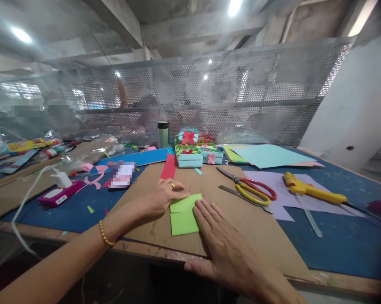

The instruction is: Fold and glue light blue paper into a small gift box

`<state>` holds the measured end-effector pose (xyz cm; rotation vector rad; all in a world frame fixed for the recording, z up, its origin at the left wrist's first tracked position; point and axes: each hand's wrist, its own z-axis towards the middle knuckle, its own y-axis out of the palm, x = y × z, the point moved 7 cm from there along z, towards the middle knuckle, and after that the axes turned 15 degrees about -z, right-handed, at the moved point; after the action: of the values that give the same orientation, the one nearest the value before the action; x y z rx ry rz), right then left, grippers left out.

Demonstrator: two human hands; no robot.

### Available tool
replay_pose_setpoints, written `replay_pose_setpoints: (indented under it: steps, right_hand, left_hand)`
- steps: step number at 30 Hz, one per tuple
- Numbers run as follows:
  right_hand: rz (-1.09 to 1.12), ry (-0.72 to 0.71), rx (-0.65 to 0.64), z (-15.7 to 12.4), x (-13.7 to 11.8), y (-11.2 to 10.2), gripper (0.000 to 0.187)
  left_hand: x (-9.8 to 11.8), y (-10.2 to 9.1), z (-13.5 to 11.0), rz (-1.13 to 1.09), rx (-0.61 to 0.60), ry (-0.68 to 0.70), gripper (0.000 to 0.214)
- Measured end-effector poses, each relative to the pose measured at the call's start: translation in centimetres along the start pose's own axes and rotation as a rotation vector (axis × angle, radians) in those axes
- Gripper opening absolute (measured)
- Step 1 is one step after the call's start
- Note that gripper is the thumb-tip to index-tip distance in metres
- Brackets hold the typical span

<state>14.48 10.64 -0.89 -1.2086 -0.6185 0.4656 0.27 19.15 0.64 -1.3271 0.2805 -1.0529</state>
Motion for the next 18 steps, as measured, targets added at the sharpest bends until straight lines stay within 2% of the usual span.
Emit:
replay_pose_setpoints:
  steps: [3,8,12,18]
  right_hand:
    - [0.002,0.006,-0.010,-0.1,0.0,-0.1,0.110]
    - [0.010,0.012,0.021,-0.2,0.1,0.0,0.110]
    - [0.030,0.011,0.037,-0.2,0.2,0.3,0.109]
    - [0.042,0.007,0.032,-0.1,0.1,0.4,0.110]
  left_hand:
    - [-0.2,0.4,-1.1,0.141,-0.007,0.014,0.055]
    - [0.1,0.5,-1.2,0.321,-0.023,0.066,0.058]
    - [0.8,0.1,-1.4,0.415,-0.013,0.111,0.049]
    - [0.8,-0.9,-3.3,0.527,-0.023,0.131,0.041]
